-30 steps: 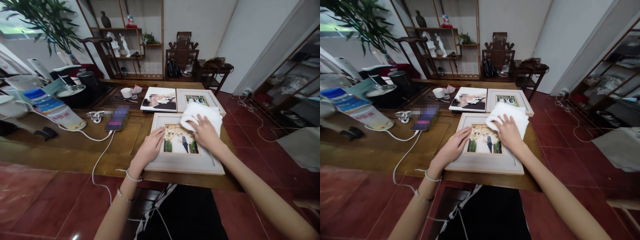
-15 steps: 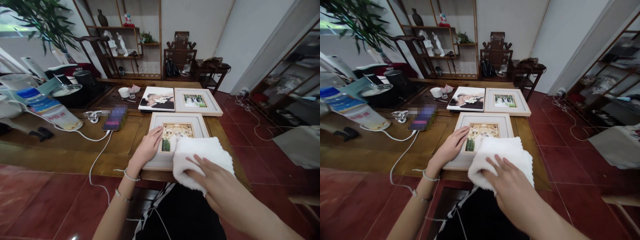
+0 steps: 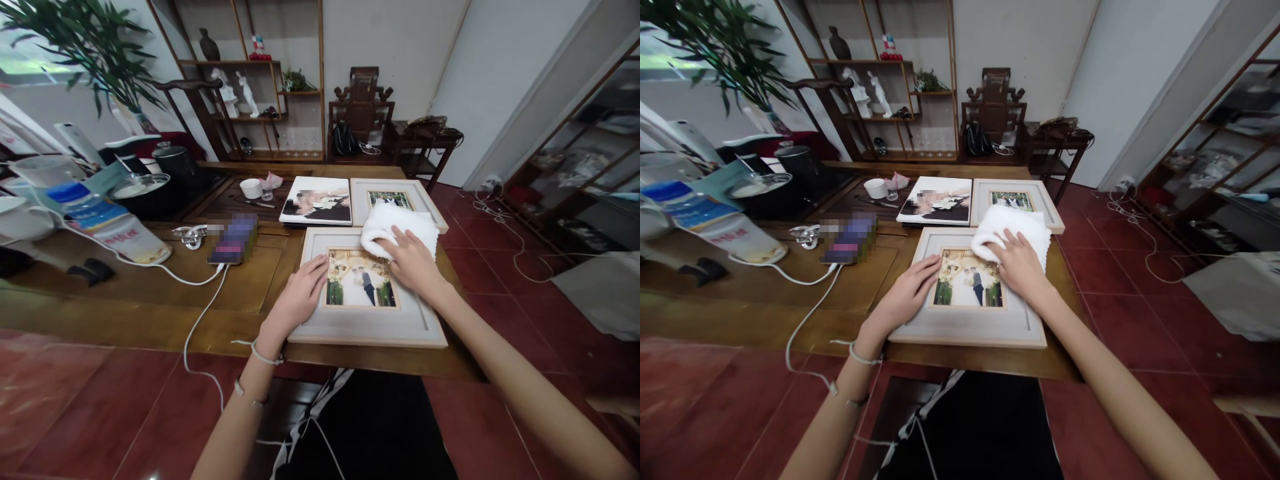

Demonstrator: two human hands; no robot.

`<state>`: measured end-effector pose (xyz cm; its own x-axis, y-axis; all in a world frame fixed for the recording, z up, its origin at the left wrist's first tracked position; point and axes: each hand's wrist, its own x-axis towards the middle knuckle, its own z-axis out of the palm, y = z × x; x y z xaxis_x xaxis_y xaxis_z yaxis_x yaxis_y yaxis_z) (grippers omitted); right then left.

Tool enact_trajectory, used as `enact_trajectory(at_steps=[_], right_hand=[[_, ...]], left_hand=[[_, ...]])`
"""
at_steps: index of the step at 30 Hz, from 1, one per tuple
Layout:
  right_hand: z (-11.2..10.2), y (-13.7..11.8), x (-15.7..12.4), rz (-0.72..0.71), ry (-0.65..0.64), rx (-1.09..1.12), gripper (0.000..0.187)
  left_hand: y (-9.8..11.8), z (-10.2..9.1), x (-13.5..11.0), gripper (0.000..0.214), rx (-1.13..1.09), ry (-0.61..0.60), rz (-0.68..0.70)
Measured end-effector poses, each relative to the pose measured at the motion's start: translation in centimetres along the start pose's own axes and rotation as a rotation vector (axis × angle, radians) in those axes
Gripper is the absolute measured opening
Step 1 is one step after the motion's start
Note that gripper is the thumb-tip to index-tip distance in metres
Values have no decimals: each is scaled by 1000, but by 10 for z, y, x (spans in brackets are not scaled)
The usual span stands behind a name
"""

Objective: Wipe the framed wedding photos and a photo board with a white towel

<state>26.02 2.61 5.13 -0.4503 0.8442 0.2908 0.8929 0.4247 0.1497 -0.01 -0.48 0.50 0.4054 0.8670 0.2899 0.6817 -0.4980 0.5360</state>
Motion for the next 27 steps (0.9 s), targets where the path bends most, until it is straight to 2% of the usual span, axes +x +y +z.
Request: enact_trajectory(at_steps=[4,8,11,13,17,22,25,27], right_hand=[[-14,-21,-30,-122,-74,56,61],[-48,-56,-83,-206,-184,188,65],[-67,-77,-113,-235,-190,272,71],[-69,-82,-120,-233,-177,300,73],[-51,-62,-102,-173,-136,243,73],[-17,-16,-45,-17,5,78,60],[-3,2,-13,17,25,38,58],[2,6,-1,12,14,25,59]], left_hand=[[-1,0,0,38,-15,9,-1],[-1,1,0,37,-12,15,15],[-1,1,-1,37,-8,17,20],[0,0,-1,38,-4,16,23],[1,-1,-1,38,9,3,15],[3,-3,-1,38,-3,-5,18],[2,-4,-1,38,-8,-7,17],[1,-3,-1,38,-9,-4,8]])
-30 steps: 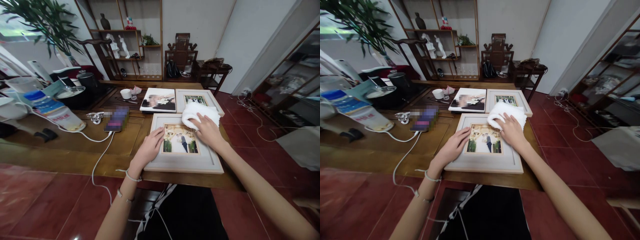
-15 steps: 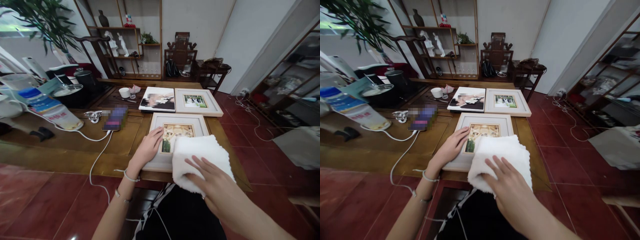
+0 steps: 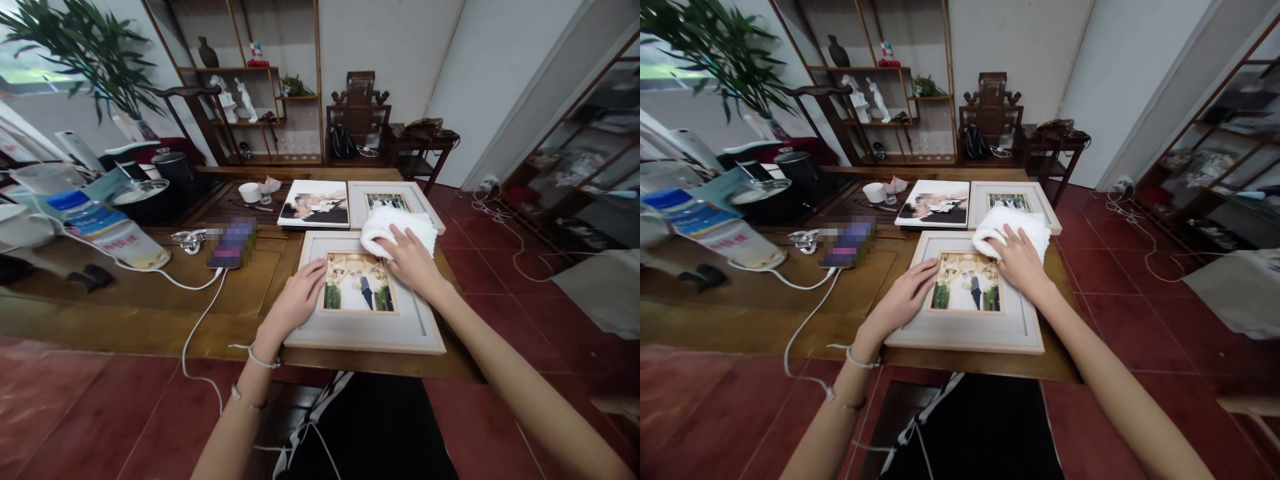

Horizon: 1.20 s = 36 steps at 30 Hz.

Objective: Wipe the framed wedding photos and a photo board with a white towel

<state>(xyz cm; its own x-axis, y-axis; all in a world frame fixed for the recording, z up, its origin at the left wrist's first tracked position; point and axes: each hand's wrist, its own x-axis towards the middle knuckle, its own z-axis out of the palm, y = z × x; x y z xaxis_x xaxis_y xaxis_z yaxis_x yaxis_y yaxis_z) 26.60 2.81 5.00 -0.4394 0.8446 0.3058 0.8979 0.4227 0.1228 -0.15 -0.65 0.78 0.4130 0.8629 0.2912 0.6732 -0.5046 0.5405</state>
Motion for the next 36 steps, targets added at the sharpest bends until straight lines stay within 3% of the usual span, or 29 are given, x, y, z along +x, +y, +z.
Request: enact_trajectory(at_steps=[4,11,14,18,24,29,32,36], right_hand=[[-6,-15,-13,-66,-63,12,59],[-70,-77,-98,-193,-268,181,65],[-81,-94,-116,-235,-287,259,69],[-61,-87,-102,-181,-247,253,73],[-13,-29,-35,-39,-49,82,65],[0,-4,8,-15,-56,22,61],[-6,-15,1,-69,-103,52,61],[-34,-51,-47,-141,-194,161,61]], left_hand=[[-3,2,0,41,2,4,-26],[-3,4,1,42,22,7,-30],[-2,4,1,42,26,0,-26],[-2,3,1,41,29,-5,-11],[-2,2,1,40,33,-11,-12],[-2,2,1,41,29,-4,-17],[-2,3,1,41,24,7,-26],[-2,5,1,42,36,3,-45]])
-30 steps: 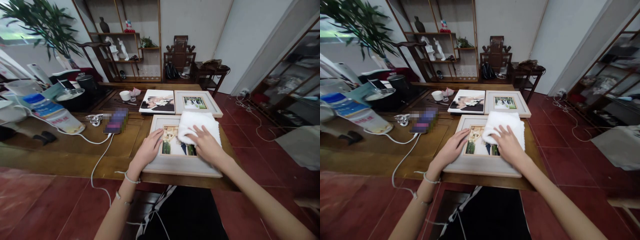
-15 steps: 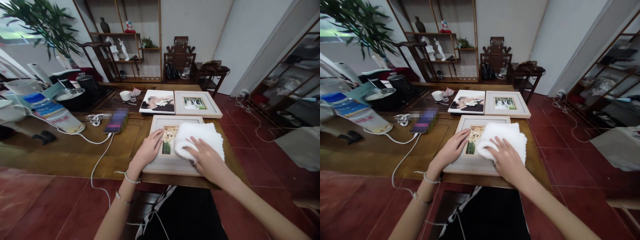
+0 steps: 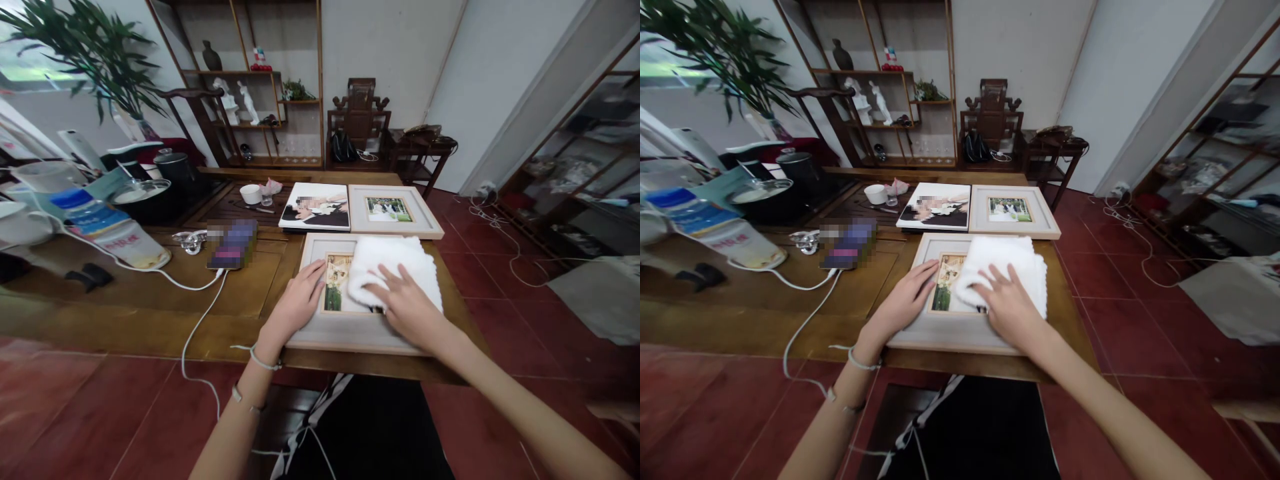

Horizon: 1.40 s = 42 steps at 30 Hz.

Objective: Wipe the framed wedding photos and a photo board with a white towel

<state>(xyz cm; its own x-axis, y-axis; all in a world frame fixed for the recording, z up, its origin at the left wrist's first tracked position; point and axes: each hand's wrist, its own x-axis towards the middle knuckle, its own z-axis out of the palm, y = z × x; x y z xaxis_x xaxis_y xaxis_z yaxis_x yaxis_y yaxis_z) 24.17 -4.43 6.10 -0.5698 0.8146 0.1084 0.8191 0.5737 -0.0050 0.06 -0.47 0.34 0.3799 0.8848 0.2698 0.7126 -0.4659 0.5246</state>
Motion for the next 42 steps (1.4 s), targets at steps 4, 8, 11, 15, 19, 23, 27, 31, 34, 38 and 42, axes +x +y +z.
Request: enact_trajectory(at_steps=[4,8,11,15,19,23,27,31,34,38,42], right_hand=[[-18,-45,-53,-65,-99,137,70],[-23,-58,-61,-104,-114,196,75],[-10,-38,-36,-65,-64,154,73],[12,8,13,19,106,10,66],[19,43,55,81,176,-80,62],[15,43,66,66,124,-82,61],[6,6,31,-6,15,-6,62],[-10,-42,-23,-66,-105,91,62],[-20,-66,-48,-123,-146,161,66],[-15,-64,-43,-130,-132,204,73],[4,-28,-8,-14,-32,84,70]], left_hand=[[-2,2,0,43,15,-3,16],[-2,2,0,43,21,-3,34],[-2,1,-1,42,17,-5,39],[-1,-1,0,42,-2,1,47],[-1,-3,0,42,-3,-13,46],[-1,-2,0,41,-29,7,48],[-2,1,0,42,-45,22,33],[-2,2,0,42,-30,16,29],[-1,1,0,42,-16,9,40],[0,0,0,42,-15,5,42],[-1,0,0,42,-27,10,46]])
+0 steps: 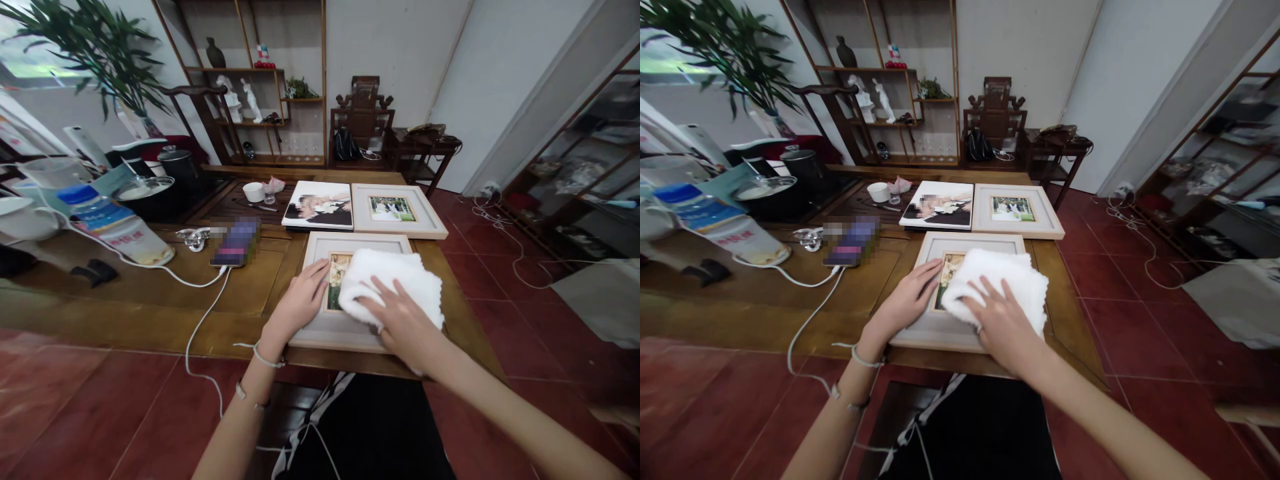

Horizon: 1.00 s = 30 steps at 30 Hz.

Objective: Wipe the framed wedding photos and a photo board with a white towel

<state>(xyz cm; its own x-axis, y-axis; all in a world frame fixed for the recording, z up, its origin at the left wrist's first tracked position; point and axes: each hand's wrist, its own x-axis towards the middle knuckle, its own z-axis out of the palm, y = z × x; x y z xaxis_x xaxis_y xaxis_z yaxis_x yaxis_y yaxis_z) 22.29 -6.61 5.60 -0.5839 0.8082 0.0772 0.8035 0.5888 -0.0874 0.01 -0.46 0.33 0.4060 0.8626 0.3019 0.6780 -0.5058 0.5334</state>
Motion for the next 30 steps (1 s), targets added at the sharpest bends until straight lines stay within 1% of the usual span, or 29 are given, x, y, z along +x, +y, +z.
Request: enact_trajectory(at_steps=[2,5,7,9,11,13,16,19,22,24,26,28,30], right_hand=[[5,24,22,47,51,-81,69],[7,56,52,58,104,-150,68],[6,69,68,45,122,-168,68],[6,72,76,34,118,-173,69],[5,63,74,21,87,-164,70],[2,45,61,13,25,-139,68],[-7,6,27,-2,-93,-67,63],[-20,-30,-11,-86,-199,32,66],[-27,-51,-35,-148,-252,126,66],[-26,-54,-38,-156,-227,168,67],[-19,-49,-31,-128,-174,171,69],[-11,-34,-16,-78,-110,116,71],[-2,-12,4,-33,-49,16,68]], left_hand=[[0,-1,0,43,-1,-9,-3],[0,-2,0,42,-1,-16,-1],[0,-2,0,42,-2,-12,2],[0,-2,0,41,-4,-8,-3],[0,-2,0,42,-7,-6,-12],[1,-1,0,42,-12,-1,-19],[1,0,0,42,-15,6,-17],[0,1,0,41,-11,11,2],[-1,2,0,41,-6,19,12],[-1,2,-1,41,-4,20,11],[-1,1,-1,41,-3,14,10],[0,1,-1,42,-5,3,3],[1,0,-1,42,-7,-5,-10]])
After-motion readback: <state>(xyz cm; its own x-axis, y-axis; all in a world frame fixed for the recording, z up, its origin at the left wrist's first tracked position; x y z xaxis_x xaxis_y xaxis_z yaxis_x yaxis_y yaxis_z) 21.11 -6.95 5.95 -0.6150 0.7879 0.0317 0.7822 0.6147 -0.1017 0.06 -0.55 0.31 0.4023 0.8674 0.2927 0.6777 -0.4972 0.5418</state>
